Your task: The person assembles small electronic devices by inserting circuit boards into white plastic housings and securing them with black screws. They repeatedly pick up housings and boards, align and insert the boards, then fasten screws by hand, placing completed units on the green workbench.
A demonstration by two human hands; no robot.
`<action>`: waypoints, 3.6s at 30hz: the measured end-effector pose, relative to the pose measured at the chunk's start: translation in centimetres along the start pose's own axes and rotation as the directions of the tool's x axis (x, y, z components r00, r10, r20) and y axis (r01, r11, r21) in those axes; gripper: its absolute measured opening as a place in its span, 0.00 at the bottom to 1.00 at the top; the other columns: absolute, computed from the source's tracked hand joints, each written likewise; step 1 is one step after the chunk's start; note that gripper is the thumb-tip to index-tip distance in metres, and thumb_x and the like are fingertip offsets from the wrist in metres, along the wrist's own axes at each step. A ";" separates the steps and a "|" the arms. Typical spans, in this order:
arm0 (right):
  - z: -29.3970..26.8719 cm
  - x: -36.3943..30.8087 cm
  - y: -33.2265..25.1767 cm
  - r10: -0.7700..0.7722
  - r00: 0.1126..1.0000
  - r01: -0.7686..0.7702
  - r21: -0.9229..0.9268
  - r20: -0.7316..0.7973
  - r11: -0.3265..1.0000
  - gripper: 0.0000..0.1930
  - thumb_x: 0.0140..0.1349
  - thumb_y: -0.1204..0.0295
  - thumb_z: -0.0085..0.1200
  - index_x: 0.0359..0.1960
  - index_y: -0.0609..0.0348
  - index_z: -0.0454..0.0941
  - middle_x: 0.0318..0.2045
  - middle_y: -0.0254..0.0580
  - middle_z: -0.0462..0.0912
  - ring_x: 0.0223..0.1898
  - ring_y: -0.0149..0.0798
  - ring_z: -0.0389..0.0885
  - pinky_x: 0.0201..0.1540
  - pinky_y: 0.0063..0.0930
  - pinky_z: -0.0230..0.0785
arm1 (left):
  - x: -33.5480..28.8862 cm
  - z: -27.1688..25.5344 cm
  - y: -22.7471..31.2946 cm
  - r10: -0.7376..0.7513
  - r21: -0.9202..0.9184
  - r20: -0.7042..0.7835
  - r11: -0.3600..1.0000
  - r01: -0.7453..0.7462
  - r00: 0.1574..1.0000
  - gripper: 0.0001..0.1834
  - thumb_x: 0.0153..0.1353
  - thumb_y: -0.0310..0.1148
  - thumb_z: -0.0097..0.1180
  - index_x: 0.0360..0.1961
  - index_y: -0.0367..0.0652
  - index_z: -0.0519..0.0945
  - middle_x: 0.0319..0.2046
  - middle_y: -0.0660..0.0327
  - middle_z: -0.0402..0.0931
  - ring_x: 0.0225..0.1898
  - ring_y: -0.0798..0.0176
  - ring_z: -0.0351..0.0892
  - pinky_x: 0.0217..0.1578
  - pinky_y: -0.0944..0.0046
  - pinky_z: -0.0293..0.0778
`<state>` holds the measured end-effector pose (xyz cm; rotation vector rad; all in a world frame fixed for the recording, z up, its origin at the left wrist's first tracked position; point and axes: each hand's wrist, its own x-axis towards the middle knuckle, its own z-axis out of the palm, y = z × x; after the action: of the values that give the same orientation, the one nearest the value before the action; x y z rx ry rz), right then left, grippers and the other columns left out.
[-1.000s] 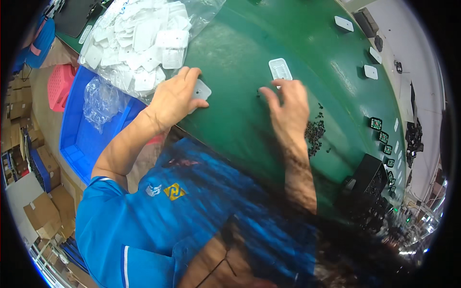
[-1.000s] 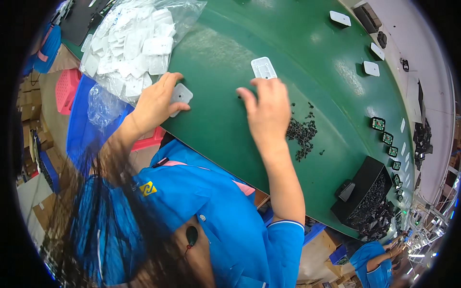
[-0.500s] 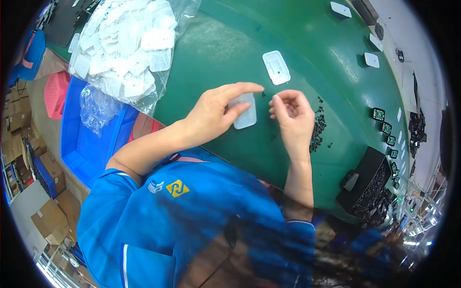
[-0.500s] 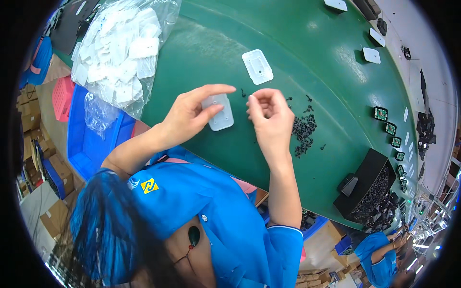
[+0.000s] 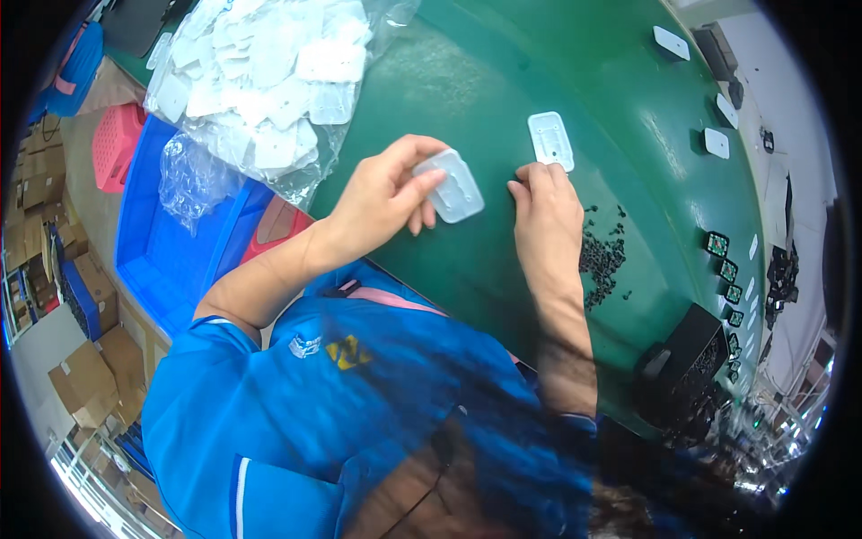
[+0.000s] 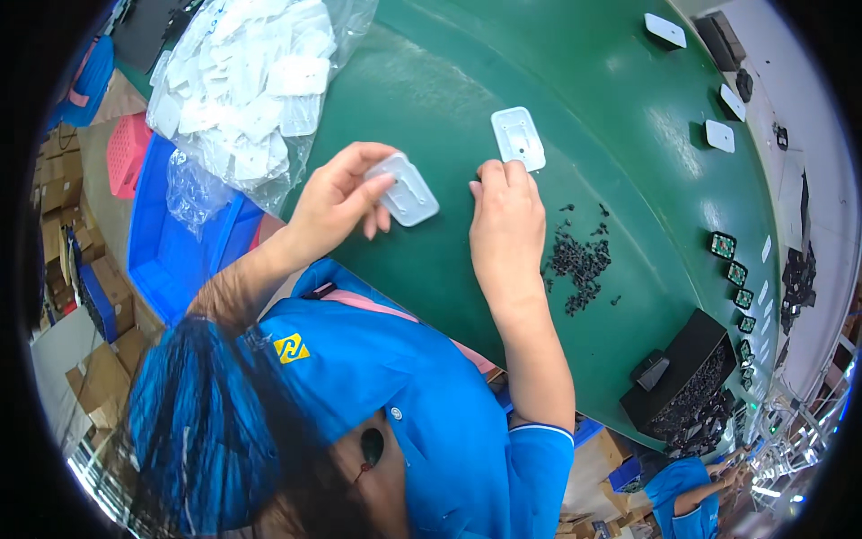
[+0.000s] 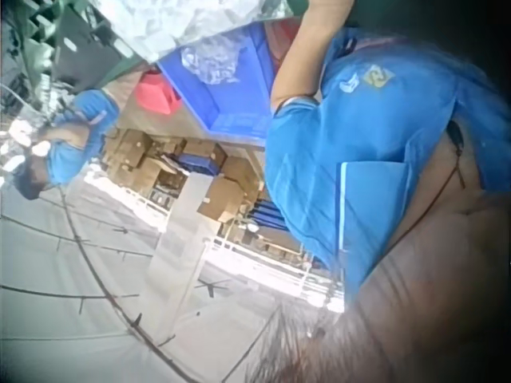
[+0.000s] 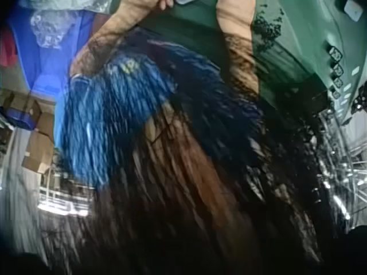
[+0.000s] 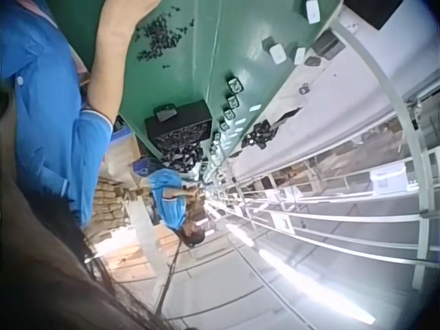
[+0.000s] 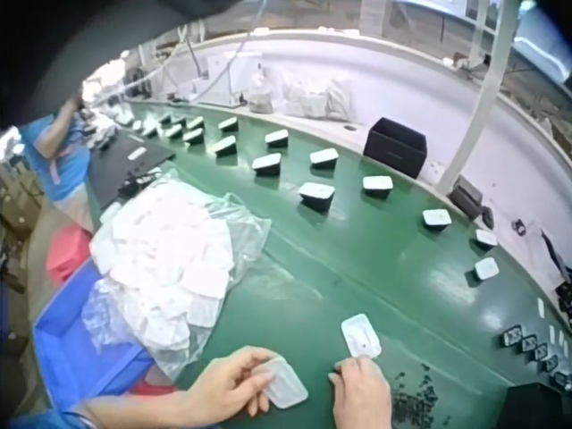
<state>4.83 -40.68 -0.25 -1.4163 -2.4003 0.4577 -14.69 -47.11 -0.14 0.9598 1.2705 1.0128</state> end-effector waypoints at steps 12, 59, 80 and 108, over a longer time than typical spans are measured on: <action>-2.1 -2.1 -0.2 0.448 0.890 -0.292 0.861 0.085 0.417 0.04 0.61 0.78 0.56 0.33 0.66 0.76 0.32 0.37 0.80 0.31 0.28 0.79 0.37 0.23 0.72 | 0.4 2.0 -0.3 0.053 -0.029 0.051 0.998 -0.052 0.997 0.07 0.66 0.26 0.48 0.42 0.35 0.68 0.32 0.58 0.76 0.25 0.70 0.76 0.23 0.72 0.72; -1.2 -7.2 -3.0 0.312 0.874 -0.099 0.493 -0.373 0.864 0.06 0.55 0.83 0.58 0.31 0.62 0.74 0.29 0.38 0.71 0.25 0.28 0.70 0.25 0.21 0.63 | -0.4 7.1 -0.3 0.189 -0.064 0.215 0.982 -0.179 0.958 0.05 0.64 0.22 0.49 0.39 0.32 0.74 0.41 0.59 0.70 0.44 0.68 0.74 0.46 0.68 0.74; -3.7 -6.4 -0.5 0.329 0.898 -0.404 0.846 0.293 0.349 0.09 0.56 0.77 0.62 0.31 0.61 0.71 0.28 0.29 0.73 0.27 0.19 0.67 0.27 0.14 0.58 | -0.8 5.5 -0.1 0.066 -0.143 0.335 0.990 -0.018 0.940 0.09 0.65 0.25 0.49 0.44 0.32 0.73 0.34 0.60 0.75 0.31 0.70 0.78 0.32 0.71 0.76; -13.4 -1.6 31.5 0.193 0.922 -0.333 -0.436 -0.336 0.836 0.27 0.46 0.80 0.59 0.53 0.56 0.71 0.52 0.44 0.75 0.53 0.49 0.70 0.56 0.40 0.63 | 7.1 0.7 0.6 0.422 0.784 0.381 0.324 -0.530 0.822 0.10 0.50 0.16 0.48 0.34 0.39 0.71 0.35 0.52 0.69 0.34 0.46 0.75 0.32 0.54 0.72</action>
<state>35.83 -26.12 -1.81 -1.8914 -2.1741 -0.3096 -13.83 -40.11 -1.57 2.3053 1.4435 0.6500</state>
